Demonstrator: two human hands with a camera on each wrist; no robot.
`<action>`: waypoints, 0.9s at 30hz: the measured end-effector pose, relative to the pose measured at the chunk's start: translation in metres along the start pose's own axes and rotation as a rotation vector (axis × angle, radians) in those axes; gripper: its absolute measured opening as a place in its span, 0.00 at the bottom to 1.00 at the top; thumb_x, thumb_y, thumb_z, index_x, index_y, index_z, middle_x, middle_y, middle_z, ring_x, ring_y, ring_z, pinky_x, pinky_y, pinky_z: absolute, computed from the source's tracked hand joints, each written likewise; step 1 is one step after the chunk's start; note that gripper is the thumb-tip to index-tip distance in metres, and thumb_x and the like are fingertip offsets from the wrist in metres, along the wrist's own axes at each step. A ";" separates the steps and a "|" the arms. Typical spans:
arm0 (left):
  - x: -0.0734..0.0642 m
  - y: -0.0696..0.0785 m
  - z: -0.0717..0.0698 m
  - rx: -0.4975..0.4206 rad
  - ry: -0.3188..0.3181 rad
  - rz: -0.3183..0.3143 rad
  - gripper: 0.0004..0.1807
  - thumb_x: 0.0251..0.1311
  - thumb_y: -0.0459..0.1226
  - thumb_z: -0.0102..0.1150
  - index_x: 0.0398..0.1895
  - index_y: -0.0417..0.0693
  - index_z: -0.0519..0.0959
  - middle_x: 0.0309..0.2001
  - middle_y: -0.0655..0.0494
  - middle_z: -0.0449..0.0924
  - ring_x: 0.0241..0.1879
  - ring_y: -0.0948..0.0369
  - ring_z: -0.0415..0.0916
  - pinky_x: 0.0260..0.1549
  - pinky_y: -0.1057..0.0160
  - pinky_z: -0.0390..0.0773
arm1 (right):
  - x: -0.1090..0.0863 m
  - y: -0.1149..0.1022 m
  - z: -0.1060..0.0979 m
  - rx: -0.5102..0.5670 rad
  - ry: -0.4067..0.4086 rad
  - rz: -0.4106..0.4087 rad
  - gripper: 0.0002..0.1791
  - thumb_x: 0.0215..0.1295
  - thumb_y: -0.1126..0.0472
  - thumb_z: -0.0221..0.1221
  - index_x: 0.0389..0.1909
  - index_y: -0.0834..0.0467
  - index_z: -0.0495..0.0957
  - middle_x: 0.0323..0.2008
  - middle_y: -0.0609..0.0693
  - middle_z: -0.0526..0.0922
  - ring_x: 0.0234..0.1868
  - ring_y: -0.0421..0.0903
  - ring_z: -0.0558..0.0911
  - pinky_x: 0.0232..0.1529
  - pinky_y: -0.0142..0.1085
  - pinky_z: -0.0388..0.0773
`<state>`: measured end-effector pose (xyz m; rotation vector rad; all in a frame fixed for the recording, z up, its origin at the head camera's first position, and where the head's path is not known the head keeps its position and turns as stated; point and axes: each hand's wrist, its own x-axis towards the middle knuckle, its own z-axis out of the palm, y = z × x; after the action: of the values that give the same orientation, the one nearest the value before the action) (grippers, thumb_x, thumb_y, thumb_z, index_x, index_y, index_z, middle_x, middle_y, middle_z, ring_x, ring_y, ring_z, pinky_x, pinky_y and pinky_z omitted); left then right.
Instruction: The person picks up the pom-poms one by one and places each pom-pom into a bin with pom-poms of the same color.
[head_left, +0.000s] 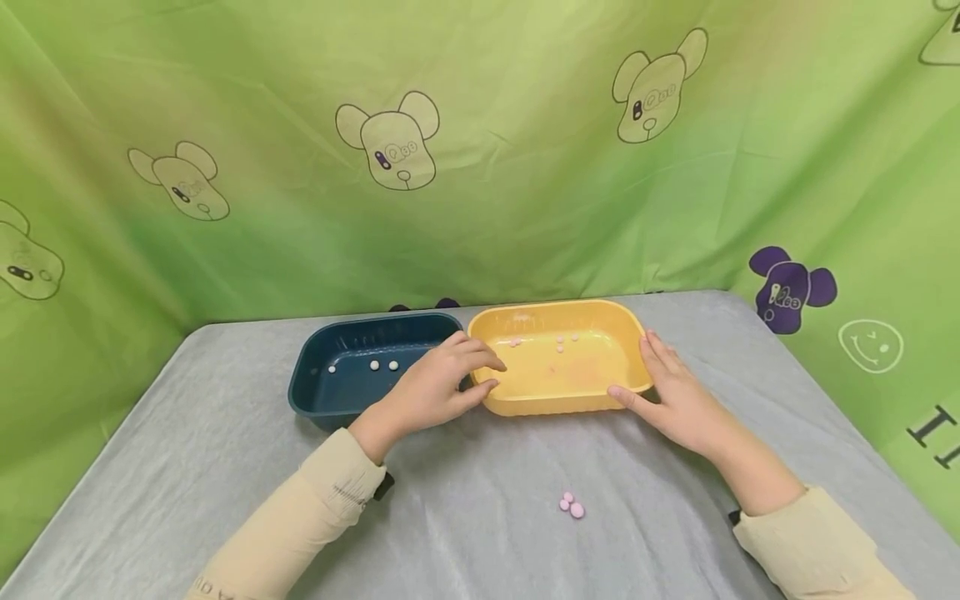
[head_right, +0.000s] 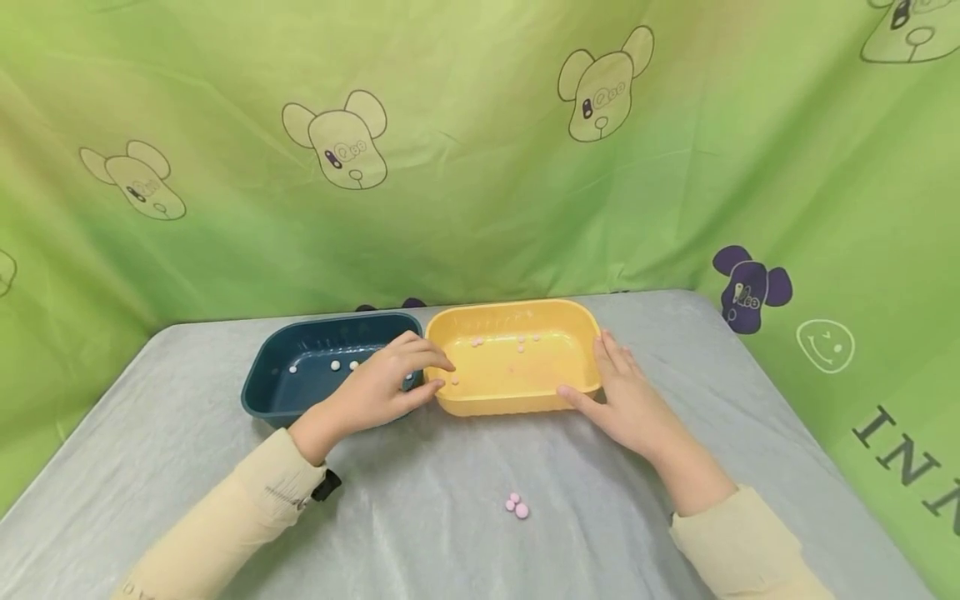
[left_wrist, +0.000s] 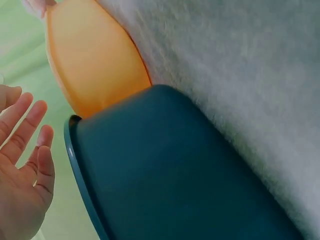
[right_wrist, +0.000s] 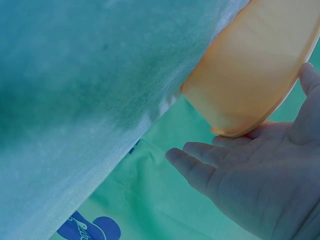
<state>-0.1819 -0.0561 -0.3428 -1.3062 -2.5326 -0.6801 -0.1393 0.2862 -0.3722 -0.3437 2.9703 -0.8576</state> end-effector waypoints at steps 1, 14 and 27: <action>-0.001 0.001 0.001 -0.006 -0.003 0.005 0.10 0.69 0.40 0.58 0.48 0.50 0.85 0.48 0.60 0.83 0.49 0.62 0.72 0.47 0.64 0.76 | 0.000 0.000 0.000 0.000 0.001 -0.001 0.54 0.71 0.38 0.52 0.77 0.70 0.36 0.78 0.67 0.33 0.76 0.74 0.39 0.72 0.69 0.42; -0.008 0.021 0.013 0.010 -0.099 0.104 0.11 0.68 0.39 0.59 0.50 0.50 0.84 0.49 0.60 0.83 0.51 0.61 0.74 0.50 0.64 0.77 | 0.000 0.002 0.001 0.001 0.008 -0.009 0.54 0.71 0.38 0.53 0.77 0.70 0.37 0.78 0.68 0.33 0.76 0.75 0.40 0.72 0.68 0.42; -0.009 0.041 0.022 0.025 -0.217 0.237 0.14 0.68 0.43 0.58 0.54 0.53 0.81 0.51 0.62 0.81 0.49 0.64 0.73 0.53 0.67 0.75 | 0.000 0.000 0.000 -0.013 0.005 -0.006 0.54 0.71 0.38 0.53 0.77 0.70 0.38 0.78 0.68 0.34 0.76 0.74 0.40 0.72 0.68 0.42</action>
<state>-0.1426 -0.0314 -0.3533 -1.7201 -2.4766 -0.4795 -0.1393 0.2865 -0.3725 -0.3510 2.9825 -0.8419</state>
